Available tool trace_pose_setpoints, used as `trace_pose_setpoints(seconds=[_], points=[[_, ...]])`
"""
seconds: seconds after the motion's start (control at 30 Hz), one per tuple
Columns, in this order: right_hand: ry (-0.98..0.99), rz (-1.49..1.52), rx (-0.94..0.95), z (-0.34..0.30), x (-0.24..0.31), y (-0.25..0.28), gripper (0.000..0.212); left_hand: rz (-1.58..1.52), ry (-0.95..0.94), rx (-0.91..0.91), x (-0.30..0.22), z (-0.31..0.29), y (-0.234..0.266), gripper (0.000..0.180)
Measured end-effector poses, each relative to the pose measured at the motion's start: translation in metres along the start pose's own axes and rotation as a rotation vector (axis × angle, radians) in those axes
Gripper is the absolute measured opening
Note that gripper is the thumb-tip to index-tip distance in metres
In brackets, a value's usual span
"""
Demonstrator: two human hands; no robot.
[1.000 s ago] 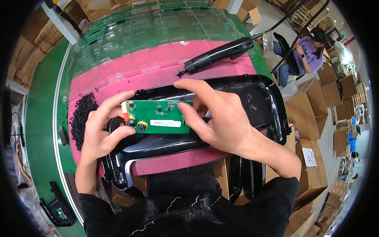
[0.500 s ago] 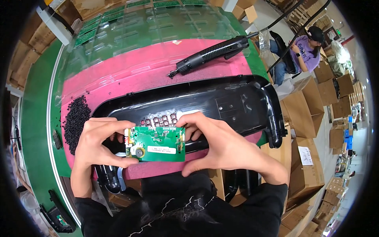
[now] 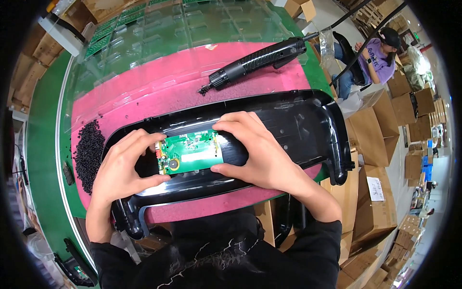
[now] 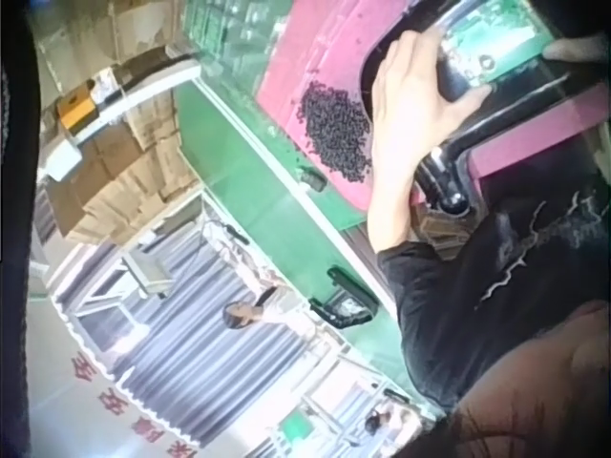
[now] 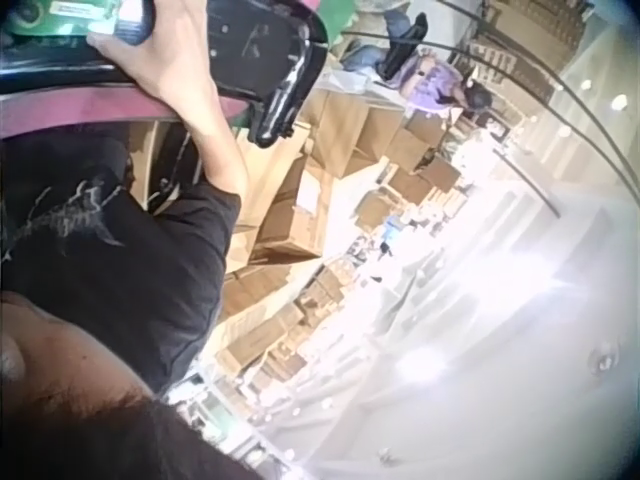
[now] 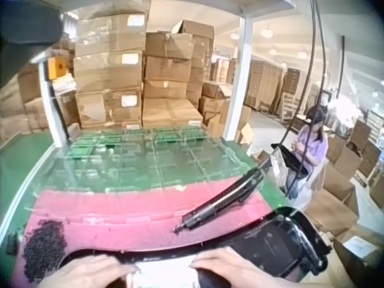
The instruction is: Installing a circuit board into a plastic housing and securing it with an electric screwdriver.
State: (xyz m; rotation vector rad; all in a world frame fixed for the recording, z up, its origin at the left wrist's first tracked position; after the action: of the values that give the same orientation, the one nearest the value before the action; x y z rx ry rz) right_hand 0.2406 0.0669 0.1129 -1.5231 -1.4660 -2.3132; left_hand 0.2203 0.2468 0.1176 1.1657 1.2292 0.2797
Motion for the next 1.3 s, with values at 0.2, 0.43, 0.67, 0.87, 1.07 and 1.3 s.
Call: trace_pose_setpoints(seconds=[0.2,0.43,0.67,0.87,1.07,1.3], points=[[0.009,-0.084,0.017,-0.001,-0.002,-0.007,0.062,0.096,-0.002,-0.022,-0.001,-0.001,-0.001,0.069],[0.007,-0.106,0.015,0.001,-0.003,-0.007,0.063,0.081,0.009,-0.022,0.001,0.000,-0.001,0.069],[-0.016,-0.120,0.035,0.005,0.004,-0.007,0.062,0.117,-0.027,-0.049,-0.002,-0.004,0.003,0.066],[-0.108,-0.154,0.072,0.002,0.007,-0.011,0.071,0.106,-0.098,-0.063,-0.005,-0.012,-0.001,0.069],[-0.207,0.140,-0.185,-0.004,-0.003,0.033,0.070,-0.040,-0.093,-0.478,0.015,-0.042,0.050,0.027],[-0.456,0.214,-0.512,0.000,-0.111,0.145,0.056,0.332,0.427,-0.290,0.091,-0.074,0.073,0.033]])
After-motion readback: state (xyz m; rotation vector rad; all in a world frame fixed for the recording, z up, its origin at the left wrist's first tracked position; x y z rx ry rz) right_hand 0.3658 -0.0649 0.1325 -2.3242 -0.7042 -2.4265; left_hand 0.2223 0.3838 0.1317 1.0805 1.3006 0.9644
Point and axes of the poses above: each hand's wrist, its own z-axis towards the middle knuckle, its own y-axis out of the back of the hand, x = y × z, the point moved 10 cm from there along z, towards the middle knuckle, and after that the axes turned 8 degrees about x, right-handed, at the moved point
